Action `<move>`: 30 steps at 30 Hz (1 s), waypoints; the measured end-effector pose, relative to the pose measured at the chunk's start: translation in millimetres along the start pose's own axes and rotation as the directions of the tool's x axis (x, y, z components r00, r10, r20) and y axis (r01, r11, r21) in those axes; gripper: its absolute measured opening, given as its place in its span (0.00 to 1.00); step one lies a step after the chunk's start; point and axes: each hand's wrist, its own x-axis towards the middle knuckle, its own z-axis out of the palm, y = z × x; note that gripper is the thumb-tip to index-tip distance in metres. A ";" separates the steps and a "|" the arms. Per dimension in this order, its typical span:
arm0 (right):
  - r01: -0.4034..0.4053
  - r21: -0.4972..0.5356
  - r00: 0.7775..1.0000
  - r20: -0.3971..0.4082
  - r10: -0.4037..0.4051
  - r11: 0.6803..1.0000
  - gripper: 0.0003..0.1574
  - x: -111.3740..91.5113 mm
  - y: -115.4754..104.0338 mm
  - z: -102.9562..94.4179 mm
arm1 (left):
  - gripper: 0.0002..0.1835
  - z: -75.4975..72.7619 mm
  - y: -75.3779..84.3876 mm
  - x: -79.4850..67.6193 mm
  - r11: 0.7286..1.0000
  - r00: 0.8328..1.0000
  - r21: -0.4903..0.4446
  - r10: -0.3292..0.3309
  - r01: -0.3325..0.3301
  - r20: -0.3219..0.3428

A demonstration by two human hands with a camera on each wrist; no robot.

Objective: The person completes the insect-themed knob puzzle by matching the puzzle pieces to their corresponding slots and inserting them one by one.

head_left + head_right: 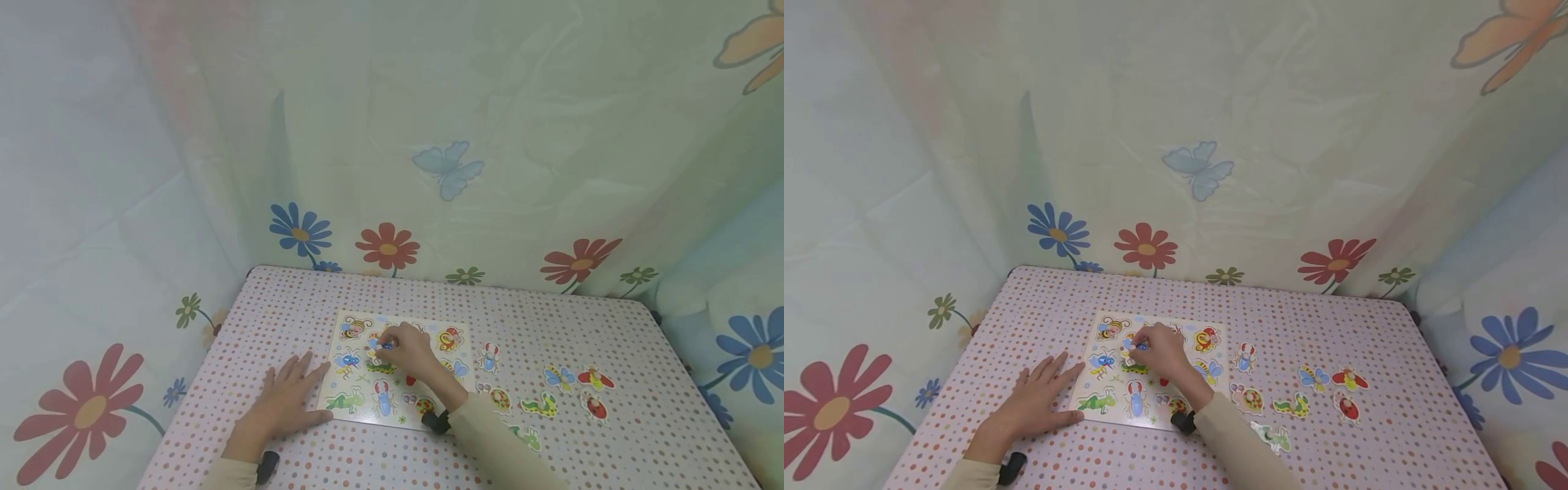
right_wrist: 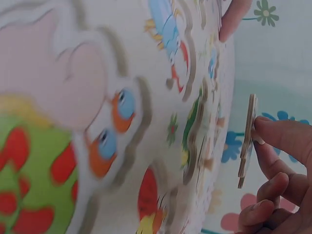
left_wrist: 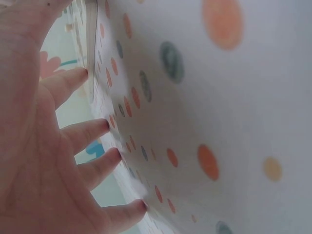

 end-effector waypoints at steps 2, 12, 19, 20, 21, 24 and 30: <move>0.022 0.001 1.000 0.008 -0.022 1.000 0.08 3.9 -3.9 5.3 | 0.51 0.3 -0.4 0.1 1.000 1.000 0.004 -0.003 0.003 0.001; 0.069 -0.025 0.996 0.057 -0.068 0.997 0.06 19.6 -20.0 31.6 | 0.51 2.3 -3.7 0.4 1.000 1.000 0.006 0.022 -0.022 -0.009; 0.033 -0.038 0.994 0.108 -0.029 0.999 0.07 23.1 -28.7 40.0 | 0.50 0.1 -2.2 -0.1 1.000 1.000 -0.006 0.028 -0.028 -0.009; 0.027 -0.043 0.993 0.114 -0.022 0.999 0.07 23.4 -28.9 41.4 | 0.50 0.0 -2.1 -0.1 1.000 1.000 -0.004 0.027 -0.027 -0.009; 0.022 -0.046 0.993 0.120 -0.016 0.999 0.07 23.7 -29.1 42.5 | 0.50 0.1 -2.1 -0.2 1.000 1.000 -0.001 0.026 -0.026 -0.010; 0.013 -0.058 0.991 0.136 -0.005 0.998 0.07 24.7 -28.7 46.0 | 0.50 0.9 -2.6 -0.3 1.000 1.000 0.009 0.020 -0.020 -0.012; 0.025 -0.070 0.987 0.162 -0.014 0.997 0.07 24.6 -27.0 51.8 | 0.51 2.2 -3.4 -0.7 1.000 1.000 0.013 0.019 -0.019 -0.006</move>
